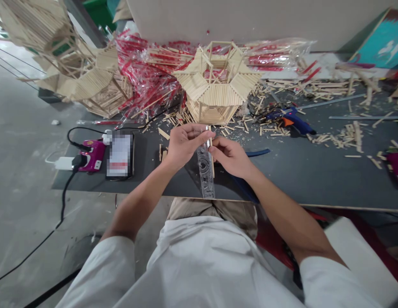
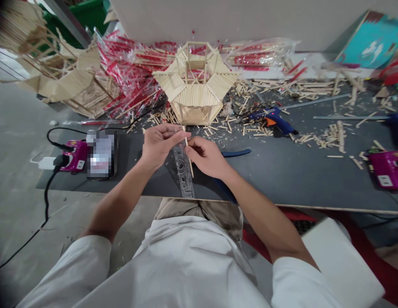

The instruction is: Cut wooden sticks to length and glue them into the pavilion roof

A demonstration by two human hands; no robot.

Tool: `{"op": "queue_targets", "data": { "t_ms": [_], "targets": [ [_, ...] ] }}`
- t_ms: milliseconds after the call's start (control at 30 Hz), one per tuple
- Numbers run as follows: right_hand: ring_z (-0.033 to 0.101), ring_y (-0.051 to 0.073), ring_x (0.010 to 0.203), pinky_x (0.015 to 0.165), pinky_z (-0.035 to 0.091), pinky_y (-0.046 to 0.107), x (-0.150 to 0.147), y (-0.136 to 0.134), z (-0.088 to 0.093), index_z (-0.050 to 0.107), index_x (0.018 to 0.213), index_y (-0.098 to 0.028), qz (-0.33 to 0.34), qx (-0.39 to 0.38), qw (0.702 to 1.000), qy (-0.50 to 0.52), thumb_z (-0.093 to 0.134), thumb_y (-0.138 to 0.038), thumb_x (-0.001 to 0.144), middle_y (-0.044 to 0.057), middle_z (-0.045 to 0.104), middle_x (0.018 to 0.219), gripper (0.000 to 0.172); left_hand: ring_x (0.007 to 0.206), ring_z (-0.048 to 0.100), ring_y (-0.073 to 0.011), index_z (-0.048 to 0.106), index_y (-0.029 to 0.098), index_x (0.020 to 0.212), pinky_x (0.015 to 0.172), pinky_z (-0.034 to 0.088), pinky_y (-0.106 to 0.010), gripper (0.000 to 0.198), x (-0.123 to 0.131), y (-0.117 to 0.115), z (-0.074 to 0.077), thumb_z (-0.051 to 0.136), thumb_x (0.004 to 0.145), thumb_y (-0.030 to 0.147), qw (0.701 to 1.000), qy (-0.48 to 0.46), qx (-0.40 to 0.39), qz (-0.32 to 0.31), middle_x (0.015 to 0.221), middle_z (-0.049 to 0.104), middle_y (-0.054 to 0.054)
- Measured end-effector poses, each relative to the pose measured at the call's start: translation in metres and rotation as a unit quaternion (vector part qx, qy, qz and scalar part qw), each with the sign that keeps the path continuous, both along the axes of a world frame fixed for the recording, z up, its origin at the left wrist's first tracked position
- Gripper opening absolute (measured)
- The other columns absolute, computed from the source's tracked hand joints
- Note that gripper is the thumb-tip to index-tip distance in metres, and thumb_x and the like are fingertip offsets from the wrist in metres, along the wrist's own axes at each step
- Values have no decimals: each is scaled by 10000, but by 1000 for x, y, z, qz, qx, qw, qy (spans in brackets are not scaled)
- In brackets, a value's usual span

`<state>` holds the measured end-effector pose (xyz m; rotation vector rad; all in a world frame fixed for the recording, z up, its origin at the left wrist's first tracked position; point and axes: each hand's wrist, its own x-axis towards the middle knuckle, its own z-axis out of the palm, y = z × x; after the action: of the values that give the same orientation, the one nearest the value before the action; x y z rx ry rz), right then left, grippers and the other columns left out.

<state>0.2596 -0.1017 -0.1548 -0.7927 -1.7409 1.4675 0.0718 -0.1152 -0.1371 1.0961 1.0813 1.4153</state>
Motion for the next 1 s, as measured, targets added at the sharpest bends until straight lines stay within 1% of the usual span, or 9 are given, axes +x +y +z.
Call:
{"op": "queue_targets", "data": {
  "t_ms": [67,133,267,367,467,600,700,767,1000],
  "targets": [
    [542,136,655,645,443,295,-6,-1,1,637,871,-204,-32,-15,999,26,719,-449,969,-22,602,744,276,824,834,-194,815,186,896,709,643,-261,390,1,1,-2,1015,722,473,1000,-11,1,13,879,856,-54],
    [518,128,632,632,424,292,-12,-3,1,655,856,-204,-58,-45,996,43,725,-397,927,-32,591,713,218,809,832,-190,814,188,892,701,646,-258,406,1,4,-4,1018,711,489,1000,-14,1,25,869,854,-49],
    [462,113,564,572,359,286,-20,-5,2,659,796,-210,-98,-106,988,59,708,-328,864,-54,560,627,145,761,817,-172,807,186,901,683,641,-247,441,1,8,-7,1015,701,520,999,-9,-5,40,843,846,-44],
    [431,104,538,553,335,280,-25,-6,2,655,763,-217,-123,-135,980,74,695,-295,827,-65,546,594,109,721,803,-161,804,190,900,664,635,-243,429,2,9,-8,1017,703,505,998,-13,0,56,827,841,-35],
    [413,97,549,563,333,273,-31,-7,3,620,713,-224,-150,-131,975,103,688,-276,811,-71,528,599,131,697,795,-156,803,200,902,678,644,-256,403,4,8,-9,1012,718,490,997,-17,25,72,824,839,-23],
    [390,95,564,581,325,279,-36,-9,5,588,690,-224,-153,-110,974,123,710,-295,844,-74,503,608,209,716,807,-166,804,211,914,695,655,-271,380,5,7,-12,1004,739,483,995,-9,45,93,848,844,-15],
    [395,96,599,606,329,280,-37,-10,7,589,700,-217,-164,-88,976,114,721,-305,869,-67,507,640,232,769,825,-181,809,214,940,713,666,-279,378,4,7,-14,990,761,495,993,7,55,103,880,850,-19],
    [392,97,613,614,334,279,-37,-10,8,594,710,-213,-166,-82,977,106,721,-316,883,-65,502,652,237,763,825,-181,807,218,950,704,670,-280,382,3,6,-14,983,770,505,993,15,59,105,879,850,-16],
    [418,111,651,597,343,267,-37,-11,8,595,716,-219,-169,-94,976,96,710,-342,892,-43,518,698,244,789,838,-199,791,219,944,748,698,-308,395,5,6,-14,977,777,525,990,28,70,117,912,857,-27]
  ]
}}
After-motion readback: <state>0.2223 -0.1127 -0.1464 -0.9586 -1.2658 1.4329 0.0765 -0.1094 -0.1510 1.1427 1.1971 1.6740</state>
